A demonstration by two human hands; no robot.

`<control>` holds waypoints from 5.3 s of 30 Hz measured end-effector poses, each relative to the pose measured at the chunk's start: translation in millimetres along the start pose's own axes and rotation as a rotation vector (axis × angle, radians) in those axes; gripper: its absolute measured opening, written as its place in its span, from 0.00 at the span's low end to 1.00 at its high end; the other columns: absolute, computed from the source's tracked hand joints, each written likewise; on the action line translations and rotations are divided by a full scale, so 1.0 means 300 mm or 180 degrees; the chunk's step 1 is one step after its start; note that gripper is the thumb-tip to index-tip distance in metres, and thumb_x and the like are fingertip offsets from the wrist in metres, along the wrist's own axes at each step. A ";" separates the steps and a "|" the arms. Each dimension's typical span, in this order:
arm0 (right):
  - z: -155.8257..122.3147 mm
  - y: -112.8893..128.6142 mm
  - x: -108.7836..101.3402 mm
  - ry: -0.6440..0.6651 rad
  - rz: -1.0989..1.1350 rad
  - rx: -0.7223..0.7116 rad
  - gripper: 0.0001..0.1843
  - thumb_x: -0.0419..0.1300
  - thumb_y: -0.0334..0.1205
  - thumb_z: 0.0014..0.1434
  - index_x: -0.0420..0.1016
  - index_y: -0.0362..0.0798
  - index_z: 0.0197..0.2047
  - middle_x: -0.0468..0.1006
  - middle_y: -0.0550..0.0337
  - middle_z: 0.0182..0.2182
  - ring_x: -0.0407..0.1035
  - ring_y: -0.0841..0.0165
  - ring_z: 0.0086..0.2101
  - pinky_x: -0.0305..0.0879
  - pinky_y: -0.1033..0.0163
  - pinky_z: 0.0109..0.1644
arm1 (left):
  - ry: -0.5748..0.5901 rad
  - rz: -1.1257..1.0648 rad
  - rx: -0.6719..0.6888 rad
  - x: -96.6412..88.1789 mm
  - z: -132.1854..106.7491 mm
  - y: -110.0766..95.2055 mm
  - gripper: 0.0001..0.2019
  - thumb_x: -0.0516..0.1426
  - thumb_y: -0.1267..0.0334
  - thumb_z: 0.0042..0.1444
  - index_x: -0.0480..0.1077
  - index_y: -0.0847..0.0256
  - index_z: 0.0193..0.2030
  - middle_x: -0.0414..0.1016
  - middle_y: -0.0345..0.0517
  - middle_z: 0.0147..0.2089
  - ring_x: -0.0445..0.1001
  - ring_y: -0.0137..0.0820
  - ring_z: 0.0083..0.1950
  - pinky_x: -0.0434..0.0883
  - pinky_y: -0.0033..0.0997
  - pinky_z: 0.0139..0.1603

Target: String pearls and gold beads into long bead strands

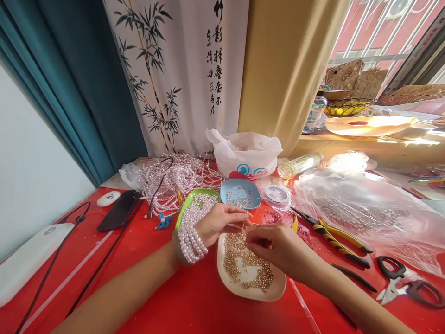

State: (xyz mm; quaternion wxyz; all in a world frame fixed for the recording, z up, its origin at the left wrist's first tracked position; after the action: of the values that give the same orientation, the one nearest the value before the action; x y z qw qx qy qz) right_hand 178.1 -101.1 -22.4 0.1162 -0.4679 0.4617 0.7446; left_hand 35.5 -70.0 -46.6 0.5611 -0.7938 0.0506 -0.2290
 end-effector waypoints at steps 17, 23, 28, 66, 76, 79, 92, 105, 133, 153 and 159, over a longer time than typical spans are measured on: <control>0.012 -0.043 -0.057 -0.0320 0.1501 0.0441 0.07 0.57 0.39 0.49 0.68 0.44 0.27 0.69 0.63 0.21 0.63 0.77 0.22 0.62 0.70 0.25 | -0.0120 -0.0128 0.0395 0.031 -0.028 -0.033 0.10 0.61 0.65 0.40 0.71 0.70 0.29 0.67 0.39 0.19 0.59 0.17 0.19 0.56 0.20 0.21; 0.008 -0.045 -0.048 -0.0579 0.1880 0.0374 0.08 0.59 0.39 0.47 0.66 0.44 0.25 0.68 0.64 0.21 0.63 0.77 0.23 0.62 0.70 0.26 | -0.0091 0.0088 0.0424 0.035 -0.033 -0.040 0.11 0.60 0.64 0.42 0.71 0.69 0.32 0.71 0.44 0.26 0.57 0.17 0.19 0.55 0.21 0.21; 0.008 -0.041 -0.037 -0.0499 0.2137 0.0395 0.07 0.59 0.37 0.48 0.66 0.43 0.25 0.68 0.64 0.20 0.63 0.78 0.22 0.61 0.71 0.24 | -0.0071 0.0273 0.0443 0.042 -0.043 -0.051 0.11 0.59 0.62 0.44 0.69 0.68 0.32 0.68 0.40 0.24 0.55 0.16 0.17 0.51 0.20 0.17; 0.014 -0.050 -0.036 -0.0477 0.2716 0.0518 0.09 0.63 0.38 0.43 0.67 0.44 0.22 0.68 0.64 0.19 0.62 0.78 0.21 0.59 0.70 0.24 | 0.0402 0.0158 0.0228 0.044 -0.048 -0.046 0.08 0.58 0.63 0.45 0.68 0.66 0.30 0.67 0.39 0.25 0.47 0.13 0.16 0.39 0.19 0.14; 0.014 -0.052 -0.033 -0.0431 0.2764 0.0476 0.08 0.62 0.38 0.44 0.67 0.44 0.23 0.68 0.64 0.19 0.63 0.79 0.21 0.60 0.71 0.25 | 0.0456 0.0122 0.0211 0.040 -0.048 -0.041 0.08 0.59 0.63 0.45 0.69 0.66 0.30 0.66 0.39 0.25 0.47 0.14 0.17 0.39 0.19 0.15; 0.015 -0.051 -0.034 -0.0423 0.2793 0.0453 0.08 0.62 0.38 0.45 0.67 0.44 0.23 0.69 0.64 0.19 0.64 0.79 0.22 0.61 0.71 0.26 | 0.0459 0.0121 0.0199 0.039 -0.048 -0.038 0.08 0.59 0.63 0.45 0.69 0.66 0.30 0.66 0.39 0.25 0.47 0.14 0.18 0.39 0.19 0.15; 0.009 -0.055 -0.020 -0.0661 0.2675 0.0275 0.07 0.61 0.39 0.47 0.67 0.45 0.25 0.70 0.62 0.22 0.64 0.77 0.24 0.61 0.69 0.27 | 0.0248 0.0278 0.0273 0.050 -0.053 -0.051 0.14 0.59 0.61 0.44 0.65 0.64 0.37 0.69 0.39 0.24 0.48 0.14 0.16 0.40 0.19 0.15; 0.004 -0.045 -0.004 -0.1115 0.3026 0.0523 0.11 0.62 0.39 0.44 0.63 0.46 0.25 0.70 0.64 0.22 0.65 0.77 0.23 0.62 0.69 0.28 | -0.0741 0.1097 0.1195 0.052 -0.061 -0.055 0.07 0.61 0.62 0.41 0.71 0.64 0.26 0.72 0.42 0.26 0.67 0.24 0.26 0.65 0.25 0.28; -0.010 -0.031 0.024 -0.0788 0.4403 0.0819 0.12 0.63 0.41 0.44 0.65 0.44 0.25 0.70 0.66 0.18 0.61 0.81 0.19 0.56 0.74 0.24 | -0.0258 0.0870 0.0941 0.094 -0.078 -0.036 0.07 0.62 0.66 0.39 0.75 0.63 0.29 0.77 0.45 0.28 0.73 0.30 0.31 0.69 0.30 0.39; -0.461 -0.286 0.007 -0.1025 -0.2502 0.1097 0.36 0.48 0.62 0.49 0.67 0.38 0.47 0.68 0.40 0.47 0.62 0.51 0.47 0.61 0.49 0.47 | -0.0761 0.0536 0.0831 0.069 -0.050 0.003 0.09 0.63 0.62 0.38 0.72 0.65 0.26 0.69 0.37 0.19 0.61 0.19 0.19 0.61 0.20 0.22; -0.450 -0.283 0.039 -0.1188 -0.2049 0.1276 0.30 0.47 0.53 0.54 0.64 0.37 0.50 0.69 0.41 0.45 0.62 0.53 0.46 0.61 0.49 0.48 | -0.0804 0.0534 0.0859 0.065 -0.045 0.008 0.10 0.62 0.62 0.38 0.73 0.66 0.27 0.69 0.38 0.19 0.60 0.18 0.19 0.58 0.20 0.20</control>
State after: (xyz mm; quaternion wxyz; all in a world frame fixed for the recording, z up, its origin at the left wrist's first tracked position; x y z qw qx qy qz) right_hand 302.9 -165.3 -99.4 0.5132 -0.4136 0.3987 0.6377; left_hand 47.7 -89.2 -39.2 0.6813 -0.7269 0.0147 -0.0847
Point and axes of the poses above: each hand's wrist, its own z-axis towards the middle knuckle, its own x-axis out of the palm, y = z × x, the point moved 2 cm from there along z, towards the middle knuckle
